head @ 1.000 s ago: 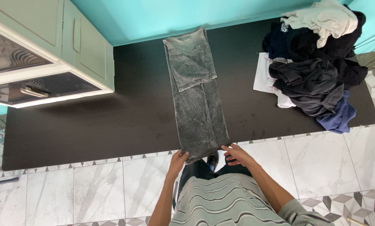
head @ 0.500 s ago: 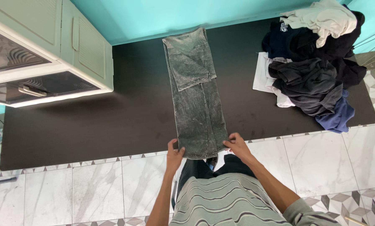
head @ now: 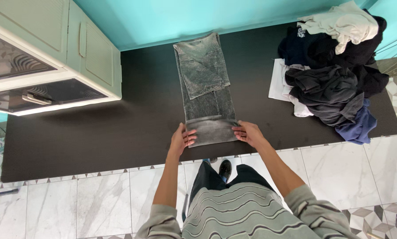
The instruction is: The person picks up a grey t-shirt from a pile, spreads it flat on a table, and folds the sleeves and body into a rectangle before placing it inside a cabinet.
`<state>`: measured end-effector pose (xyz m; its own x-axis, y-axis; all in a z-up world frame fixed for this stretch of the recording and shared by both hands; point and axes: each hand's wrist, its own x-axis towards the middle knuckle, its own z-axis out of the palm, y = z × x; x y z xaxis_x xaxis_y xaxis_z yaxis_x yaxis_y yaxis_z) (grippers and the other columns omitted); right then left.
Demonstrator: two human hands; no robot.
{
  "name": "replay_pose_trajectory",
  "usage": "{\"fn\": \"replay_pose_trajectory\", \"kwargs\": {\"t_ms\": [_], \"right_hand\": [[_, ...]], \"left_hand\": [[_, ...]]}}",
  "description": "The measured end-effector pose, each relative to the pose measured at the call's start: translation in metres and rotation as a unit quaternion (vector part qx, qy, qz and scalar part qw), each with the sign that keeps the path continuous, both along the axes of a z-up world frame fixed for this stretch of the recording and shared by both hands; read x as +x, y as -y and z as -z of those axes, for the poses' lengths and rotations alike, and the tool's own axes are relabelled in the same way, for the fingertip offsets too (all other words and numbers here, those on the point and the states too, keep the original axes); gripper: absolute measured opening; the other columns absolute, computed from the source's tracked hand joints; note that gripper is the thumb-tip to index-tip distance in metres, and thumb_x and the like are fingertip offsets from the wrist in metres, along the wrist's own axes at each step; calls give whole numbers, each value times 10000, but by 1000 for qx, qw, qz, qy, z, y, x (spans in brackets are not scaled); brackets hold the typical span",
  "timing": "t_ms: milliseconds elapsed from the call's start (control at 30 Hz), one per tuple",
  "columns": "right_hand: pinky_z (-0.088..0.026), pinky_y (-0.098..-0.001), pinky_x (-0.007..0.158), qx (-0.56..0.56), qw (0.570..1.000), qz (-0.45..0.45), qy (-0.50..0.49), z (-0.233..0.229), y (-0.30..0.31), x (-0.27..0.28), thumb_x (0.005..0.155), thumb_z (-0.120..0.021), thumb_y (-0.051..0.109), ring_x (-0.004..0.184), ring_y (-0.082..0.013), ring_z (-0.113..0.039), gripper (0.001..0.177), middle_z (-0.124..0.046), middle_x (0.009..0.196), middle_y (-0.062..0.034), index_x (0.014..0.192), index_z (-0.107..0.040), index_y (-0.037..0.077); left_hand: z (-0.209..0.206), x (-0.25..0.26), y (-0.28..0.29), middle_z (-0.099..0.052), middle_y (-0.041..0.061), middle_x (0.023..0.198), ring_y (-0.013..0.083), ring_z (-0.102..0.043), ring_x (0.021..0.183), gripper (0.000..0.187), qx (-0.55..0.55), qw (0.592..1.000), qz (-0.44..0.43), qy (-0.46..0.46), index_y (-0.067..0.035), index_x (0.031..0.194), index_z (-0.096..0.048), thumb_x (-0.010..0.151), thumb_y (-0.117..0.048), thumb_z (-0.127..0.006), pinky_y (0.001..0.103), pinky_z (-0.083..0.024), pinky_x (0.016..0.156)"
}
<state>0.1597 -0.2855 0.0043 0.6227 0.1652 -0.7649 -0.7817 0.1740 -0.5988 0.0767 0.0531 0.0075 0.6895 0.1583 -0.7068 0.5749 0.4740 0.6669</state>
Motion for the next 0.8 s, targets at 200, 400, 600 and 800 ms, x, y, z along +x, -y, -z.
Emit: {"fn": "replay_pose_trajectory", "kwargs": {"t_ms": [200,400,600,800], "right_hand": [[-564,-324,591,-189,969,-74,143,12,6,-15,949,-675,244,760,-146,-611,416,-658,969,-61,1257,-623,-32],[-549,-289,664,-253,932,-170,197,29,14,-43,913,-729,225,802,-161,-666,444,-741,964,-99,1273,-632,-17],[-520,-282,686,-278,907,-170,268,28,5,-47,953,-706,220,779,-123,-639,245,-706,879,-60,1079,-703,10],[-502,-306,581,-196,936,-160,244,10,5,-55,982,-631,188,686,-105,-556,163,-604,780,-14,1052,-617,41]], "left_hand": [[55,-28,14,-775,140,976,252,-729,899,474,454,888,53,39,-35,1255,-659,910,-359,-690,379,-552,828],[65,-58,25,-761,100,923,218,-724,859,393,427,900,73,42,-11,1135,-702,864,-288,-769,357,-557,809],[36,-58,31,-711,87,868,147,-653,705,257,337,938,53,66,-9,1130,-650,974,-214,-653,339,-522,642],[38,-67,34,-706,89,847,114,-626,617,236,326,940,65,79,-8,1146,-610,997,-191,-615,309,-501,575]]}}
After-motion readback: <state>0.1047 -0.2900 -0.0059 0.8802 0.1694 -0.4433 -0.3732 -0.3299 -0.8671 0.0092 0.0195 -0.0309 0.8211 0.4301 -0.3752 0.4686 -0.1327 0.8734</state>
